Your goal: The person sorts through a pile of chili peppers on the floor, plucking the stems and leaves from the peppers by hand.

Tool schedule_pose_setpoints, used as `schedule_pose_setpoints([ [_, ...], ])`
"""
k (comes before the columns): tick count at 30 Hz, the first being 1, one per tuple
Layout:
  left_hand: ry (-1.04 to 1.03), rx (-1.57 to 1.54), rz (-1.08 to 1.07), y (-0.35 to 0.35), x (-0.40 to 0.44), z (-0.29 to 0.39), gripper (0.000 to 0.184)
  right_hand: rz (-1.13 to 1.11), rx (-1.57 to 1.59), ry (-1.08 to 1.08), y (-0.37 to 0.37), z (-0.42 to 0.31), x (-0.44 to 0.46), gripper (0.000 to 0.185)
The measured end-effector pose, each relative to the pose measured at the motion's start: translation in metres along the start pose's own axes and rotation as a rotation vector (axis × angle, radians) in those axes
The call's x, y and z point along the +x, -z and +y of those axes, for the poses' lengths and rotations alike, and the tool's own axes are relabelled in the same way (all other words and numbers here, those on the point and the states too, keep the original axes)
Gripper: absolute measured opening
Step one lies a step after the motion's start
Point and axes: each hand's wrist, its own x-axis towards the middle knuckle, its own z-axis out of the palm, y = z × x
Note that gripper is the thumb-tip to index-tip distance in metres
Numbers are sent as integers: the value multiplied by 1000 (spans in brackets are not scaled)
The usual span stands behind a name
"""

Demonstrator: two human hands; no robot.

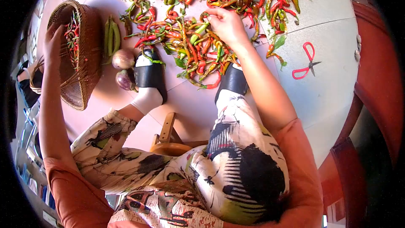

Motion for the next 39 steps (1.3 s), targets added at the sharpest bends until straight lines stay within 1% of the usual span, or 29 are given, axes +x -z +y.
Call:
schedule_pose_setpoints([
  [1, -153, -174, -87, -29, -17, 41, 42, 3, 285, -105, 4, 0, -5, 26],
  [2, -167, -168, -173, -56, -34, 72, 39, 7, 392, -207, 12, -13, -15, 24],
  [3, -181, -163, -259, -84, -52, 103, 35, 73, 515, -336, 13, -33, -24, 24],
  [4, -182, -175, -265, -110, -69, 118, 35, 45, 569, -331, 19, -29, -30, 25],
  [5, -193, -242, -365, -138, -89, 140, 34, 18, 623, -324, 23, -24, -34, 26],
  [7, -215, -376, -570, -186, -125, 183, 35, 32, 709, -327, 27, -15, -42, 28],
  [9, 203, -832, -789, -214, -157, 208, 36, 43, 701, -337, 28, -17, -50, 27],
  [11, 428, -1141, -900, -238, -181, 207, 36, 42, 676, -317, 27, -17, -57, 25],
  [12, 492, -1194, -925, -245, -191, 208, 36, 44, 651, -317, 25, -19, -58, 24],
  [13, 513, -1243, -1013, -252, -197, 204, 33, 44, 627, -316, 25, -21, -60, 24],
  [14, 518, -1243, -1030, -257, -203, 202, 31, 46, 624, -328, 25, -19, -61, 24],
  [16, 524, -1244, -1025, -259, -214, 201, 26, -20, 447, -289, 24, -14, -62, 25],
  [17, 531, -1244, -1031, -259, -216, 199, 26, -18, 447, -297, 25, -12, -62, 25],
  [19, 527, -1202, -1022, -255, -217, 196, 24, -99, 286, -262, 27, -14, -64, 26],
  [20, 541, -1095, -968, -252, -218, 193, 24, -65, 227, -285, 30, -15, -64, 27],
  [21, 469, -910, -942, -251, -218, 183, 23, 13, 226, -284, 33, -9, -63, 25],
  [23, 297, -549, -989, -251, -223, 161, 23, 164, 94, -193, 45, 26, -59, 25],
  [24, 269, -515, -1027, -251, -231, 148, 23, 181, 131, -169, 51, 37, -61, 21],
  [25, 214, -389, -1029, -245, -237, 143, 22, 178, 130, -173, 52, 45, -64, 21],
  [27, -48, -44, -1052, -239, -246, 139, 24, 77, -229, -62, 52, 56, -71, 17],
  [28, -86, 197, -1035, -237, -251, 148, 24, 50, -485, 24, 45, 32, -78, 13],
  [29, -77, 374, -1025, -234, -257, 156, 22, 49, -490, 28, 36, 25, -82, 13],
  [31, -270, 577, -707, -237, -278, 163, 16, 53, -762, 145, 22, 16, -86, 13],
  [32, -384, 550, -576, -239, -289, 167, 10, 60, -780, 204, 14, 20, -86, 20],
  [33, -442, 514, -505, -239, -296, 179, 7, 58, -778, 205, 9, 23, -85, 20],
  [35, -443, 407, -707, -238, -302, 203, 24, 46, -878, 350, 2, 27, -82, 26],
  [36, -445, 409, -706, -243, -305, 200, 24, 14, -893, 319, 1, 31, -82, 29],
  [38, -638, 396, -428, -260, -319, 184, 40, 42, -903, 293, 6, 31, -79, 29],
  [39, -596, 505, -566, -261, -319, 173, 53, 67, -915, 267, 10, 31, -78, 29],
])
